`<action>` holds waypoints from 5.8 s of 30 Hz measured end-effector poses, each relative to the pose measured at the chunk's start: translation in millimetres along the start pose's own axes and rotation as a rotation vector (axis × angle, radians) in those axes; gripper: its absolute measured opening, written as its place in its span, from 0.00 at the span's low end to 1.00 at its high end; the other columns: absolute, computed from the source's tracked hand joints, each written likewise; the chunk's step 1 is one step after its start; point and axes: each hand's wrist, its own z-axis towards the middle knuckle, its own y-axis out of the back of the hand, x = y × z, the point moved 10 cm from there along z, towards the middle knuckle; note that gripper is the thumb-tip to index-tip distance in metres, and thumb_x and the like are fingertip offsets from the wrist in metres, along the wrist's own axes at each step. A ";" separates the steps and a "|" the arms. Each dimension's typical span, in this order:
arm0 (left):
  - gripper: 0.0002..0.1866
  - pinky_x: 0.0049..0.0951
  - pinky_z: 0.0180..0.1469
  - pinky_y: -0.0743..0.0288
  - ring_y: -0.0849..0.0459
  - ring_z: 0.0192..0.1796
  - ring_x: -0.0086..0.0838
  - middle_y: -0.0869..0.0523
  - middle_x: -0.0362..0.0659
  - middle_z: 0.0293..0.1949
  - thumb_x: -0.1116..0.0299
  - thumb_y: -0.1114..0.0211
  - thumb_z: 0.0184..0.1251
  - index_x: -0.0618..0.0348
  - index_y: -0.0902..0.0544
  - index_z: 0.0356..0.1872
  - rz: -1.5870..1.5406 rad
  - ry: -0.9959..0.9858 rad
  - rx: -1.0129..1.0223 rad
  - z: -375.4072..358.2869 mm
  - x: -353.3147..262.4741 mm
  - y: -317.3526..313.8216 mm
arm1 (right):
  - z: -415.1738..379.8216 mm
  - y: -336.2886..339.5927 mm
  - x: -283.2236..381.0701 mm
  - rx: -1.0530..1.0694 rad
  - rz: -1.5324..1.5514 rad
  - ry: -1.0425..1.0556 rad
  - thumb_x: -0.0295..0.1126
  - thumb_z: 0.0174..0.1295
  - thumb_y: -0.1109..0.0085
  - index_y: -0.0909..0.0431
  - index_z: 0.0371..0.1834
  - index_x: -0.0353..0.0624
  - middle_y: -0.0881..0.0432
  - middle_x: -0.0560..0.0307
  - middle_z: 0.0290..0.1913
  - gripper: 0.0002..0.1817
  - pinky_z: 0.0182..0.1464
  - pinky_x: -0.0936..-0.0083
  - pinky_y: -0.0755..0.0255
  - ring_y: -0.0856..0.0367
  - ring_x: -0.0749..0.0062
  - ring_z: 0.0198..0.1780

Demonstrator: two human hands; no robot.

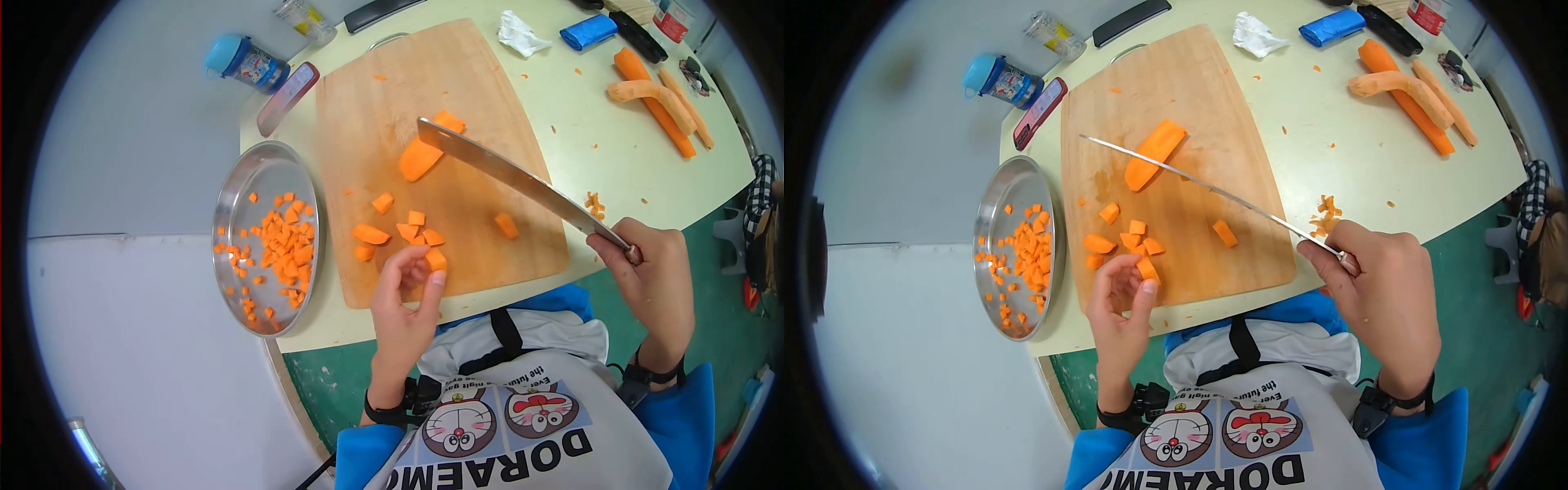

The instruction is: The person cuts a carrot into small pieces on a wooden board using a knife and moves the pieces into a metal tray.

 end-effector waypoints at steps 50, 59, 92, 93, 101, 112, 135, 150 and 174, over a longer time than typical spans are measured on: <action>0.19 0.29 0.53 0.34 0.23 0.47 0.29 0.20 0.48 0.42 0.62 0.55 0.71 0.70 0.28 0.48 -0.404 -0.336 -0.295 21.5 -8.9 75.5 | -31.4 -76.4 73.7 0.432 -0.256 0.299 0.31 0.50 0.36 0.30 0.21 0.43 0.26 0.55 0.16 0.10 0.21 0.67 0.33 0.26 0.57 0.19; 0.21 0.32 0.47 0.28 0.20 0.38 0.32 0.20 0.48 0.28 0.59 0.58 0.72 0.70 0.25 0.42 -0.557 -0.244 -0.158 24.4 -0.6 60.0 | -33.6 -81.2 72.7 0.474 -0.260 0.286 0.31 0.50 0.37 0.30 0.21 0.43 0.27 0.55 0.16 0.11 0.21 0.66 0.33 0.25 0.57 0.19; 0.31 0.33 0.44 0.31 0.27 0.40 0.37 0.28 0.48 0.45 0.63 0.30 0.52 0.61 0.29 0.57 0.627 -0.310 -0.193 24.8 -32.9 -4.2 | -4.6 -2.0 4.0 0.014 0.039 0.029 0.28 0.51 0.34 0.24 0.20 0.35 0.28 0.53 0.11 0.10 0.16 0.80 0.45 0.37 0.74 0.10; 0.31 0.33 0.44 0.31 0.27 0.40 0.37 0.28 0.48 0.45 0.63 0.30 0.52 0.61 0.29 0.57 0.636 -0.313 -0.195 27.9 -30.5 -8.2 | -3.9 -1.0 1.9 0.013 0.048 0.031 0.28 0.51 0.34 0.24 0.20 0.35 0.28 0.53 0.11 0.10 0.16 0.80 0.45 0.37 0.74 0.10; 0.25 0.36 0.41 0.34 0.29 0.42 0.40 0.27 0.47 0.40 0.50 0.34 0.52 0.57 0.25 0.44 0.927 -0.179 0.033 55.9 -8.0 -36.7 | -0.2 5.5 -10.3 -0.001 0.002 0.053 0.26 0.50 0.34 0.25 0.19 0.35 0.32 0.52 0.10 0.09 0.16 0.77 0.46 0.40 0.72 0.11; 0.14 0.29 0.31 0.31 0.28 0.34 0.33 0.31 0.41 0.31 0.55 0.38 0.56 0.54 0.27 0.33 0.928 -0.572 -0.069 44.8 -30.2 -46.5 | 5.5 -3.1 -20.8 0.019 0.039 0.022 0.27 0.54 0.37 0.34 0.17 0.32 0.49 0.57 0.13 0.16 0.17 0.76 0.58 0.55 0.78 0.18; 0.11 0.21 0.18 0.32 0.25 0.26 0.27 0.31 0.40 0.25 0.69 0.41 0.50 0.58 0.25 0.36 0.756 -0.759 -0.060 12.2 -21.6 -35.1 | 7.6 -10.8 -3.5 -0.005 -0.001 0.088 0.27 0.57 0.38 0.42 0.15 0.36 0.50 0.63 0.13 0.21 0.18 0.78 0.62 0.54 0.85 0.18; 0.08 0.31 0.22 0.31 0.24 0.17 0.34 0.21 0.46 0.17 0.65 0.36 0.54 0.59 0.20 0.26 0.267 -0.187 -0.360 64.6 10.7 103.8 | 3.0 -5.4 -4.1 -0.039 0.002 0.082 0.28 0.57 0.38 0.43 0.15 0.36 0.51 0.64 0.13 0.22 0.18 0.78 0.62 0.55 0.84 0.18; 0.17 0.37 0.37 0.26 0.24 0.36 0.39 0.29 0.46 0.37 0.64 0.36 0.52 0.57 0.25 0.42 0.486 -0.571 0.182 20.0 -69.5 -85.4 | -1.5 17.8 -23.0 -0.180 -0.010 -0.013 0.29 0.56 0.38 0.38 0.16 0.33 0.51 0.60 0.14 0.20 0.18 0.75 0.59 0.54 0.81 0.19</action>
